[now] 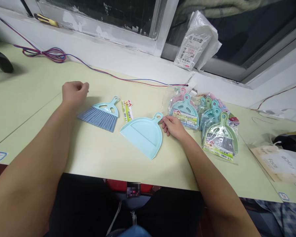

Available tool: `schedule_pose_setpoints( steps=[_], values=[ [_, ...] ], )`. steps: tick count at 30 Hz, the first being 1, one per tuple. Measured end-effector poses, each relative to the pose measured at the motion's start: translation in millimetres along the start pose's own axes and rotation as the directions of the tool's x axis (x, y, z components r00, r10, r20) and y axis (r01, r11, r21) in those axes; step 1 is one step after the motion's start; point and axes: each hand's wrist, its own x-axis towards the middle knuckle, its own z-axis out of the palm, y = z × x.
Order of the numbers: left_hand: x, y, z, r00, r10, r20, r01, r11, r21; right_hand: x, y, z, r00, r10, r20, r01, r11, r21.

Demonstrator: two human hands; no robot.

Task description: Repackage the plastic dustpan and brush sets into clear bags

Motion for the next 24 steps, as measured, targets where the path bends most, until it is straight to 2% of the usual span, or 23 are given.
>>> schedule_pose_setpoints(
  steps=[1,3,5,7,11,14,19,24],
  values=[
    [3,-9,-0.8,0.992,-0.125,-0.012,0.124,0.99,-0.067,1,1,-1,1.0,0.002,-0.007,-0.002,1.0,0.028],
    [7,-16,-0.2,0.983,-0.183,0.028,0.185,0.971,-0.15,3,2,-2,1.0,0.003,-0.017,-0.002,0.998,0.056],
    [8,-12,3.6,0.989,-0.083,0.125,0.104,0.98,-0.171,4,3,-2,1.0,0.0,-0.016,0.001,0.998,0.056],
    [7,-1,9.9,0.984,-0.023,0.176,0.055,0.982,-0.181,4,3,-3,1.0,-0.001,-0.015,0.002,0.999,0.047],
    [5,20,22.6,0.985,-0.043,0.166,0.069,0.986,-0.152,3,3,-3,1.0,-0.005,-0.013,0.005,0.999,0.05],
    [4,26,26.5,0.987,-0.014,0.16,0.038,0.989,-0.143,3,5,-3,1.0,-0.014,-0.012,0.015,0.999,0.043],
    [5,20,23.4,0.986,0.025,0.166,0.014,0.973,-0.229,4,7,-4,1.0,-0.017,-0.007,0.017,0.999,0.042],
    [11,4,18.9,0.991,-0.058,0.122,0.095,0.941,-0.326,4,8,-6,1.0,-0.018,0.003,0.017,0.999,0.045]
  ],
)
